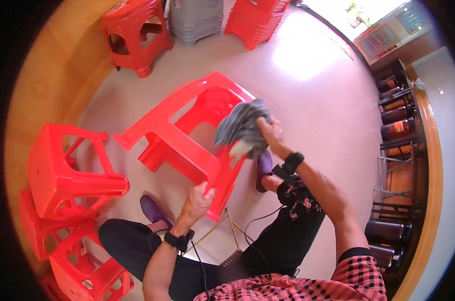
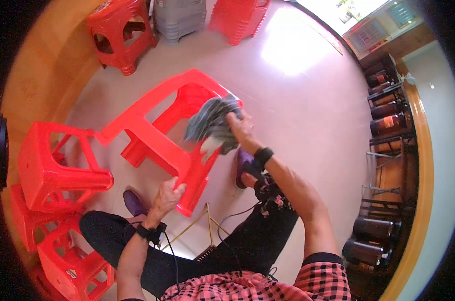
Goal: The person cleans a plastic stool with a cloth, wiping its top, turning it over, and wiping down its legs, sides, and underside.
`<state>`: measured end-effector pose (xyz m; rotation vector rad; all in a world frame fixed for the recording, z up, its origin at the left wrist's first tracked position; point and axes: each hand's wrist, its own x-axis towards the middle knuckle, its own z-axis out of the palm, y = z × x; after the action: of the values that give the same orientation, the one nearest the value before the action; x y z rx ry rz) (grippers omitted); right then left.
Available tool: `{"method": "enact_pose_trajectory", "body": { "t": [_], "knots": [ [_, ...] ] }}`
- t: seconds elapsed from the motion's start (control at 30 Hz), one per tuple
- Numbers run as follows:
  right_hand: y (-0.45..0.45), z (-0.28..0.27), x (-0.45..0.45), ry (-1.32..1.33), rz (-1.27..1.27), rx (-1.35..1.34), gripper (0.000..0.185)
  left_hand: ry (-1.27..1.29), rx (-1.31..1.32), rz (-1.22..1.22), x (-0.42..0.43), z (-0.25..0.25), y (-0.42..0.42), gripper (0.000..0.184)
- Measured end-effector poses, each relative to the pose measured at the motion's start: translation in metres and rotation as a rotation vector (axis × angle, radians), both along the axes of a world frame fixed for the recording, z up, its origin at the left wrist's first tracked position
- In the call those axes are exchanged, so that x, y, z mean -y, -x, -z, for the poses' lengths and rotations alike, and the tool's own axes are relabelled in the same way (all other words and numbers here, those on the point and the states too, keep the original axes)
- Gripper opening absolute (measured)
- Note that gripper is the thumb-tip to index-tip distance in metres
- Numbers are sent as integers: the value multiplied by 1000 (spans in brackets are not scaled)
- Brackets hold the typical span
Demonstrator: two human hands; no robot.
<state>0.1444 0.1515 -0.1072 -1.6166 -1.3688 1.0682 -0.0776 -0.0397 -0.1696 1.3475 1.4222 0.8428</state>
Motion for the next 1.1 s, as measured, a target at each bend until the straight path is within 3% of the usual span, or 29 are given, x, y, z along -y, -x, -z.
{"method": "enact_pose_trajectory", "body": {
  "t": [0.03,0.07,0.1,0.17,0.2,0.23,0.3,0.37,0.4,0.53,0.6,0.7,0.83,0.87,0.9,0.93,0.97,1.0,1.03,1.1],
  "knots": [
    [-9,12,-26,58,30,100,30,-31,-10,9,1,4,-1,16],
    [-32,51,-50,-193,-52,663,52,-58,-6,11,2,-2,-5,21],
    [-31,42,-64,28,-121,665,61,-54,-9,1,5,-4,-8,21],
    [-42,85,-117,313,-60,547,55,-30,46,23,8,-8,-12,21],
    [-55,112,-128,-50,-364,682,42,-19,41,10,7,-13,-11,21],
    [-40,107,-144,-15,-295,771,31,21,4,41,6,-20,-11,21],
    [-10,98,-171,197,-107,430,57,76,-33,67,5,-29,-9,20],
    [22,91,-195,102,-183,418,54,67,-59,115,4,-31,-7,18],
    [41,86,-203,23,-138,584,44,79,-63,107,4,-31,-9,18],
    [121,55,-206,-23,-226,717,48,53,-38,122,9,-28,-15,24],
    [151,37,-186,-90,-535,642,57,-19,-50,99,5,-26,-12,24],
    [192,30,-138,-197,-577,475,57,17,-30,86,1,-29,-10,25],
    [235,-2,-69,-210,-955,409,44,-59,-40,62,0,-27,-8,26],
    [244,-13,-57,-238,-1125,345,39,19,-20,78,-2,-31,-7,27],
    [252,-19,-51,-242,-1133,348,39,97,2,94,-3,-33,-6,28],
    [258,-25,-45,-424,-1152,379,37,96,7,89,-2,-28,-7,28],
    [262,-29,-40,-605,-1162,412,36,-152,-72,32,0,-17,-10,29],
    [267,-28,-37,-598,-1167,421,36,-397,-146,-28,-2,-19,-11,30],
    [272,-28,-36,-706,-1220,446,38,-396,-134,-31,-3,-20,-11,30],
    [274,-28,-28,-809,-1265,472,39,80,22,7,-9,-26,-3,31]
  ]
}}
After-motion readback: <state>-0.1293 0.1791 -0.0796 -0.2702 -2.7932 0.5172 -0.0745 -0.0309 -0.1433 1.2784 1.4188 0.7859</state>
